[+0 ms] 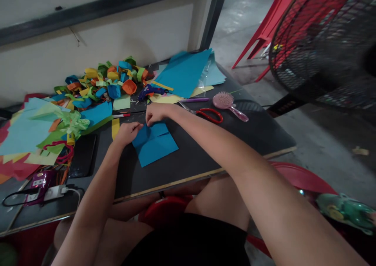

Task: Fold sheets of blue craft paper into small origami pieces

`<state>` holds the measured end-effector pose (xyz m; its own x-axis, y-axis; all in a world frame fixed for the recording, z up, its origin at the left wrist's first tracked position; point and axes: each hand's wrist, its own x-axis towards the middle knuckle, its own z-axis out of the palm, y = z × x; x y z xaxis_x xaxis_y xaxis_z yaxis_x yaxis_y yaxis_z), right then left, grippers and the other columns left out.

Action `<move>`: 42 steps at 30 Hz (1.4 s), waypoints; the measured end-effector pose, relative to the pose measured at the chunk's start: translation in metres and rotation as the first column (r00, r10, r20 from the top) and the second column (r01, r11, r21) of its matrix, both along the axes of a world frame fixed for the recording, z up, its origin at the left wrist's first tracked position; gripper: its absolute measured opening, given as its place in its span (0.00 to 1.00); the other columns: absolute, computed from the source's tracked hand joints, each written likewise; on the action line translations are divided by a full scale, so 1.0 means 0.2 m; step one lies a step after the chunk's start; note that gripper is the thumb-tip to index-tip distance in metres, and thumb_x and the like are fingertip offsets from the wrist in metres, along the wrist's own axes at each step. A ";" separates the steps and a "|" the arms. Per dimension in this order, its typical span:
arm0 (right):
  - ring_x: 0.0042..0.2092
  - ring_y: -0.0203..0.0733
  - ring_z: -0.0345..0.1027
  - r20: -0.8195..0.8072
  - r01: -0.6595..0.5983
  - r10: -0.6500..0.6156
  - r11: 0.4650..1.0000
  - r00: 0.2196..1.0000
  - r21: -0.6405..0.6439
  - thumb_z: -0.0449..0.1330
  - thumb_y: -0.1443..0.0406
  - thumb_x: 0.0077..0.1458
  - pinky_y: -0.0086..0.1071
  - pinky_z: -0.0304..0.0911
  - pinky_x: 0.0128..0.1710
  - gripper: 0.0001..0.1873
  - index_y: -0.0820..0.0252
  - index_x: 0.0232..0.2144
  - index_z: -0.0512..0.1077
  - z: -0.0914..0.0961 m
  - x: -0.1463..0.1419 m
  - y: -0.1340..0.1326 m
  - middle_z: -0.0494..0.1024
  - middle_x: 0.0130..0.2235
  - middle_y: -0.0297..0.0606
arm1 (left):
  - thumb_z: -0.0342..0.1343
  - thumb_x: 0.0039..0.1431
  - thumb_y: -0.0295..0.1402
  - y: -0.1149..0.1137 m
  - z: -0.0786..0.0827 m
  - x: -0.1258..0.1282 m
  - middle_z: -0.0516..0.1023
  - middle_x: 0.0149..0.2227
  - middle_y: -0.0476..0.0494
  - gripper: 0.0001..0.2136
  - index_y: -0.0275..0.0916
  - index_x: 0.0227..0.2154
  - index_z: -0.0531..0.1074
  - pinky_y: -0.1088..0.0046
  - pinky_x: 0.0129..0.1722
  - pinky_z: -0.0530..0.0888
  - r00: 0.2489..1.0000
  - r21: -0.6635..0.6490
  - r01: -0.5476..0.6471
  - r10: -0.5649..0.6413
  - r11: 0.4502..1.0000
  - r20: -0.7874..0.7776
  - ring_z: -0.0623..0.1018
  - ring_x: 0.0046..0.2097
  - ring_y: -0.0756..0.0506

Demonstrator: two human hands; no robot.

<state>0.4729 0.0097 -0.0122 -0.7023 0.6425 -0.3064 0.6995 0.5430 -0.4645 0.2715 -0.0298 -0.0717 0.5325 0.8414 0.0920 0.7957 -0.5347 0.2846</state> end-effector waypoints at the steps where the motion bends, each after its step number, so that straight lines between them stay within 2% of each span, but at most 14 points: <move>1: 0.36 0.40 0.72 -0.004 0.009 -0.009 1.000 1.000 -0.017 0.62 0.61 0.51 0.29 0.58 0.35 0.13 0.59 0.38 0.82 -0.01 0.01 0.01 0.83 0.38 0.39 | 0.45 0.66 0.41 0.00 0.00 0.00 0.77 0.24 0.43 0.18 0.39 0.26 0.74 0.71 0.28 0.59 1.000 0.001 0.002 -0.002 1.000 0.001 0.76 0.30 0.44; 4: 0.34 0.38 0.70 0.014 -0.004 0.005 0.997 1.000 -0.081 0.63 0.59 0.52 0.29 0.56 0.33 0.14 0.60 0.38 0.81 -0.04 0.02 0.02 0.82 0.37 0.38 | 0.45 0.66 0.40 0.00 0.00 0.01 0.76 0.25 0.44 0.18 0.40 0.26 0.73 0.72 0.29 0.60 0.999 0.005 0.031 -0.031 1.000 0.040 0.76 0.30 0.45; 7: 0.27 0.34 0.62 0.087 -0.057 0.071 0.985 0.994 -0.162 0.63 0.55 0.52 0.30 0.52 0.28 0.15 0.61 0.30 0.80 -0.02 0.00 0.04 0.77 0.25 0.34 | 0.45 0.66 0.41 0.00 0.00 0.01 0.75 0.23 0.44 0.18 0.39 0.25 0.72 0.72 0.28 0.60 0.996 0.020 0.049 -0.050 0.999 0.074 0.75 0.29 0.46; 11: 0.26 0.32 0.61 0.117 0.009 0.036 0.932 0.992 -0.362 0.70 0.52 0.42 0.29 0.55 0.28 0.18 0.61 0.25 0.78 0.02 0.00 0.09 0.70 0.20 0.29 | 0.44 0.66 0.43 0.00 -0.01 0.01 0.73 0.22 0.45 0.20 0.39 0.25 0.72 0.72 0.28 0.60 0.994 0.007 0.048 -0.048 0.999 0.098 0.74 0.28 0.47; 13: 0.28 0.34 0.67 0.144 0.145 -0.083 0.852 0.986 -0.503 0.73 0.53 0.34 0.29 0.62 0.31 0.20 0.61 0.26 0.78 0.03 0.02 0.11 0.72 0.21 0.28 | 0.44 0.67 0.43 0.00 -0.01 0.00 0.74 0.23 0.45 0.20 0.39 0.26 0.73 0.73 0.29 0.61 0.993 -0.013 0.040 -0.038 0.999 0.108 0.75 0.28 0.47; 17: 0.34 0.43 0.75 0.277 0.406 -0.299 0.613 0.913 -0.678 0.77 0.63 0.24 0.37 0.71 0.36 0.23 0.65 0.27 0.77 0.03 0.06 0.13 0.77 0.26 0.34 | 0.45 0.67 0.41 0.00 -0.01 0.01 0.78 0.27 0.45 0.17 0.39 0.32 0.76 0.74 0.31 0.63 0.993 -0.060 0.051 -0.044 0.997 0.109 0.76 0.31 0.47; 19: 0.37 0.47 0.77 0.308 0.427 -0.296 0.577 0.904 -0.696 0.77 0.64 0.23 0.39 0.71 0.37 0.23 0.66 0.27 0.77 0.02 0.07 0.15 0.79 0.29 0.37 | 0.46 0.67 0.41 0.00 -0.01 0.01 0.78 0.28 0.45 0.16 0.39 0.33 0.76 0.74 0.31 0.64 0.993 -0.074 0.050 -0.042 0.996 0.108 0.76 0.31 0.46; 25: 0.39 0.48 0.77 0.276 0.303 -0.143 0.619 0.950 -0.725 0.78 0.59 0.17 0.37 0.71 0.37 0.30 0.64 0.28 0.77 -0.05 0.10 0.22 0.80 0.30 0.39 | 0.43 0.68 0.41 0.00 0.00 0.00 0.80 0.31 0.43 0.18 0.39 0.38 0.77 0.72 0.33 0.67 1.000 -0.081 0.001 -0.003 0.997 -0.018 0.78 0.35 0.43; 28: 0.39 0.49 0.77 0.305 0.337 -0.160 0.608 0.939 -0.719 0.78 0.58 0.17 0.37 0.71 0.36 0.29 0.65 0.26 0.76 -0.08 0.11 0.23 0.80 0.30 0.41 | 0.45 0.66 0.46 -0.02 0.02 0.01 0.80 0.44 0.40 0.19 0.40 0.48 0.74 0.68 0.42 0.70 0.999 0.012 0.023 -0.023 1.000 -0.032 0.78 0.45 0.41; 31: 0.37 0.46 0.76 0.264 0.322 -0.187 0.626 0.946 -0.710 0.77 0.56 0.16 0.36 0.71 0.36 0.30 0.65 0.26 0.76 -0.11 0.12 0.22 0.79 0.29 0.40 | 0.51 0.58 0.56 -0.05 0.04 0.03 0.73 0.55 0.36 0.32 0.38 0.57 0.66 0.63 0.52 0.67 0.992 0.068 0.120 -0.116 0.990 -0.058 0.72 0.55 0.36; 35: 0.35 0.41 0.74 0.102 0.252 -0.258 0.660 0.961 -0.707 0.76 0.53 0.23 0.34 0.70 0.38 0.32 0.62 0.33 0.79 -0.11 0.14 0.19 0.79 0.31 0.37 | 0.53 0.53 0.60 -0.06 0.05 0.06 0.72 0.54 0.34 0.39 0.37 0.59 0.62 0.62 0.51 0.68 0.985 0.006 0.121 -0.120 0.993 -0.125 0.72 0.55 0.35; 38: 0.33 0.38 0.71 -0.133 0.307 -0.476 0.732 0.869 -0.608 0.72 0.50 0.36 0.33 0.69 0.35 0.28 0.57 0.39 0.78 -0.12 0.16 0.12 0.78 0.31 0.35 | 0.51 0.57 0.57 -0.05 0.03 0.05 0.71 0.54 0.32 0.37 0.36 0.61 0.58 0.64 0.49 0.69 0.991 0.017 0.039 -0.037 0.999 -0.129 0.72 0.54 0.35; 40: 0.30 0.36 0.69 -0.270 0.381 -0.616 0.714 0.740 -0.587 0.66 0.47 0.46 0.31 0.68 0.32 0.25 0.57 0.40 0.77 -0.14 0.16 0.04 0.77 0.29 0.36 | 0.49 0.59 0.55 -0.04 0.01 0.04 0.71 0.54 0.30 0.36 0.34 0.63 0.56 0.64 0.48 0.70 0.992 0.048 -0.021 0.027 0.999 -0.126 0.72 0.54 0.35; 42: 0.28 0.36 0.67 -0.302 0.430 -0.694 0.668 0.653 -0.607 0.63 0.47 0.50 0.31 0.66 0.30 0.24 0.60 0.38 0.76 -0.18 0.15 -0.06 0.76 0.27 0.37 | 0.46 0.61 0.55 -0.04 0.00 0.03 0.71 0.54 0.29 0.37 0.33 0.64 0.54 0.63 0.48 0.70 0.990 0.083 -0.061 0.071 0.995 -0.119 0.72 0.54 0.35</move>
